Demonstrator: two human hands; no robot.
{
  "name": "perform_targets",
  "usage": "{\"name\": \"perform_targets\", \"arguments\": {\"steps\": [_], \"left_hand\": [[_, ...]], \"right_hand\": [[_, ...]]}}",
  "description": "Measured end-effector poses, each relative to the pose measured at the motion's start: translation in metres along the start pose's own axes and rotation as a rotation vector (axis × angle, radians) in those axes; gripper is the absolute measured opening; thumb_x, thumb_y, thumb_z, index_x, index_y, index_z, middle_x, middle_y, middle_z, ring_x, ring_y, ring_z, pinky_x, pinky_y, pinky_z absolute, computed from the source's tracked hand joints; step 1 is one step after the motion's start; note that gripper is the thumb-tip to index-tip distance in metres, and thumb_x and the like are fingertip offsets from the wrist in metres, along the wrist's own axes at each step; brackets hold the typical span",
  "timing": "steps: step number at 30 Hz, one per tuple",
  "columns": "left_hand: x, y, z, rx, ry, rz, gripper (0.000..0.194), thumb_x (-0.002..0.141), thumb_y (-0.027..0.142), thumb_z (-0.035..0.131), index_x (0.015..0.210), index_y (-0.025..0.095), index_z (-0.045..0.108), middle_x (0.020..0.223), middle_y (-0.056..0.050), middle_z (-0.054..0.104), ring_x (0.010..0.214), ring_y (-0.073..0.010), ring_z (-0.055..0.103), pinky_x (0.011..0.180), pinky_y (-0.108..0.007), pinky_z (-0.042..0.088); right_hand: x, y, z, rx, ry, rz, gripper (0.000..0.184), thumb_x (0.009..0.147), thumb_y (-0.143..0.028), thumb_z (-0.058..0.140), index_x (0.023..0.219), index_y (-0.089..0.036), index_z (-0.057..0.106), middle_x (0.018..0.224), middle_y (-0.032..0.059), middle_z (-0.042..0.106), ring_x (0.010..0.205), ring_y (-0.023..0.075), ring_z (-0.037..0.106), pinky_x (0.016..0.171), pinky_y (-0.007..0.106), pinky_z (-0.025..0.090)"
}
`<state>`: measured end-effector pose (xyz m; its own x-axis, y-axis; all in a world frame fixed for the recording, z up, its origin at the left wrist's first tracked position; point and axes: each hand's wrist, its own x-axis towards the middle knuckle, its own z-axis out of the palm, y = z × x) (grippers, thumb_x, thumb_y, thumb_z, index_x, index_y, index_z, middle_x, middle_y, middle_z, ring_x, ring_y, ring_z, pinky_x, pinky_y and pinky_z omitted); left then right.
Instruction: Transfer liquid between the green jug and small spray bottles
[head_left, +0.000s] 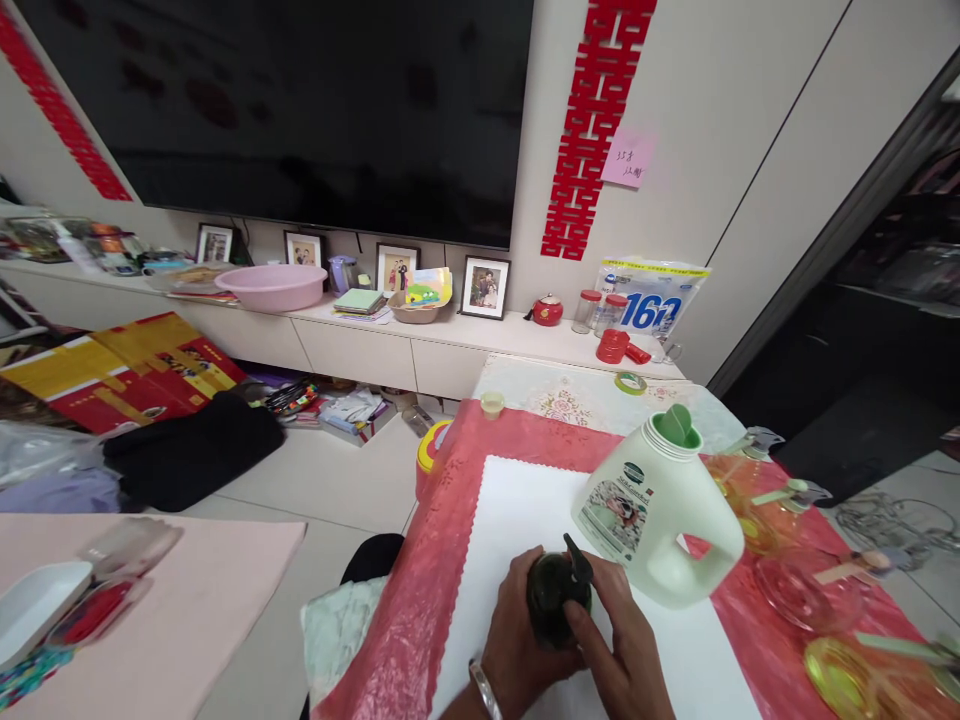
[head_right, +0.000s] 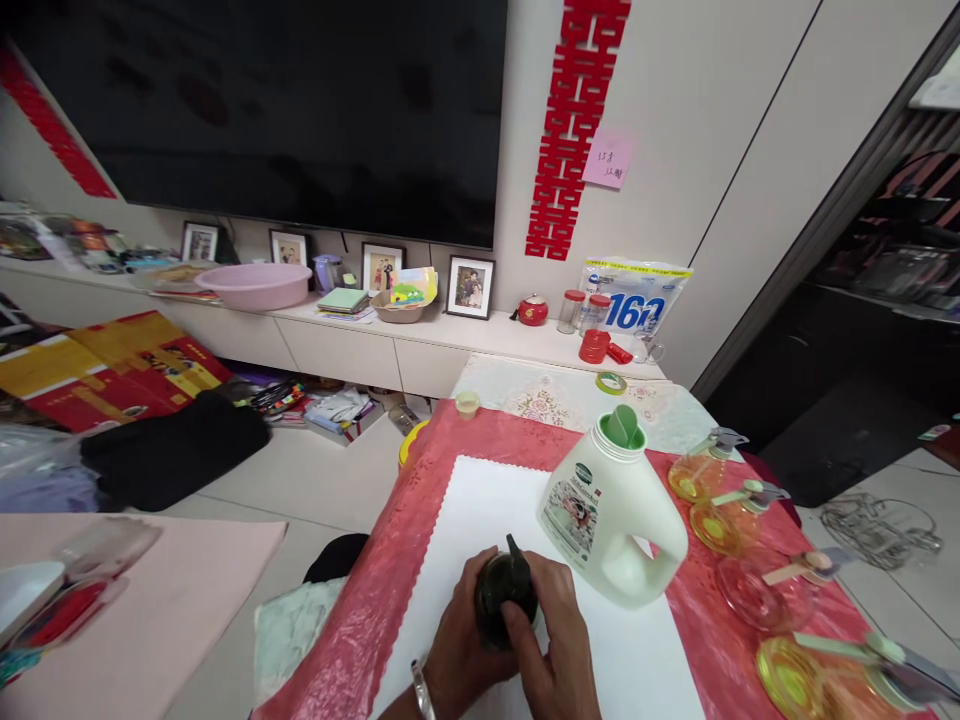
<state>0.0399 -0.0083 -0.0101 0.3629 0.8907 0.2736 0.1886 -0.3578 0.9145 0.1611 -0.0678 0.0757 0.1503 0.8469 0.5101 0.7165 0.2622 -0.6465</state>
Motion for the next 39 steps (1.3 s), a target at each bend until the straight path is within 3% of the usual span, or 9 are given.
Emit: {"name": "perform_targets", "arguments": {"steps": [5,8,15,19,24,27,30,36,39], "left_hand": [[0.0,0.003,-0.003,0.019,0.006,-0.003,0.097,0.047,0.038,0.087,0.131,0.021,0.04,0.121,-0.011,0.06,0.109,-0.0324,0.064,0.094,-0.051,0.056],[0.002,0.007,-0.004,0.031,0.018,-0.006,0.095,0.049,0.041,0.086,0.13,0.02,0.042,0.121,-0.012,0.061,0.109,-0.033,0.064,0.093,-0.052,0.056],[0.004,0.013,-0.007,0.027,-0.029,-0.029,0.094,0.052,0.037,0.087,0.132,0.022,0.04,0.122,-0.011,0.06,0.106,-0.0315,0.065,0.091,-0.052,0.056],[0.003,0.011,-0.007,0.012,-0.062,-0.044,0.1,0.049,0.032,0.089,0.134,0.023,0.037,0.126,-0.011,0.058,0.112,-0.0324,0.063,0.097,-0.054,0.053],[0.003,0.013,-0.009,-0.014,-0.061,-0.051,0.098,0.051,0.035,0.088,0.134,0.021,0.036,0.126,-0.013,0.058,0.114,-0.0335,0.062,0.097,-0.054,0.053],[0.003,0.013,-0.009,-0.028,-0.062,-0.057,0.098,0.052,0.035,0.088,0.134,0.02,0.036,0.125,-0.013,0.058,0.113,-0.0332,0.062,0.096,-0.054,0.053],[0.003,0.01,-0.008,-0.023,-0.079,-0.057,0.1,0.05,0.034,0.089,0.134,0.022,0.037,0.125,-0.011,0.058,0.112,-0.0325,0.062,0.095,-0.053,0.054],[0.001,0.006,-0.007,-0.003,-0.067,-0.047,0.102,0.05,0.036,0.089,0.135,0.023,0.036,0.128,-0.01,0.056,0.114,-0.0316,0.061,0.097,-0.052,0.052],[0.001,0.007,-0.005,0.008,-0.054,-0.047,0.101,0.05,0.038,0.089,0.134,0.022,0.035,0.126,-0.011,0.056,0.113,-0.0325,0.061,0.096,-0.053,0.053]], "right_hand": [[-0.004,0.004,0.003,0.037,0.091,0.085,0.022,0.098,-0.036,0.056,0.114,-0.021,0.059,0.11,0.0026,0.058,0.103,0.0141,0.057,0.086,0.021,0.05],[-0.006,0.004,0.007,0.062,0.141,0.15,0.025,0.093,-0.038,0.063,0.107,-0.018,0.06,0.107,0.0044,0.059,0.1,0.0157,0.057,0.083,0.023,0.051],[-0.016,0.002,0.011,0.27,0.023,0.246,0.047,0.101,-0.04,0.047,0.145,-0.023,0.045,0.137,0.0066,0.048,0.128,0.0182,0.047,0.11,0.033,0.043],[-0.021,0.013,0.019,0.338,0.081,0.335,0.053,0.098,-0.041,0.053,0.147,-0.021,0.042,0.133,0.0085,0.05,0.124,0.019,0.051,0.107,0.035,0.046],[-0.015,0.011,0.019,0.376,0.125,0.403,0.075,0.086,-0.037,0.069,0.15,-0.02,0.035,0.126,0.0091,0.054,0.112,0.0197,0.057,0.101,0.037,0.05],[-0.01,0.002,0.013,0.455,0.069,0.373,0.081,0.09,-0.04,0.064,0.155,-0.023,0.021,0.132,0.0093,0.05,0.12,0.0204,0.052,0.104,0.039,0.048],[-0.009,-0.003,0.011,0.524,0.027,0.35,0.075,0.097,-0.043,0.052,0.157,-0.022,0.011,0.131,0.0107,0.051,0.125,0.0204,0.05,0.105,0.04,0.047],[-0.007,0.005,0.017,0.472,0.101,0.4,0.085,0.088,-0.037,0.066,0.156,-0.018,0.018,0.118,0.0088,0.056,0.111,0.0186,0.057,0.105,0.037,0.046],[-0.006,0.002,0.014,0.461,0.08,0.392,0.091,0.084,-0.035,0.07,0.157,-0.021,0.016,0.122,0.0082,0.055,0.113,0.0195,0.055,0.106,0.04,0.044]]}}
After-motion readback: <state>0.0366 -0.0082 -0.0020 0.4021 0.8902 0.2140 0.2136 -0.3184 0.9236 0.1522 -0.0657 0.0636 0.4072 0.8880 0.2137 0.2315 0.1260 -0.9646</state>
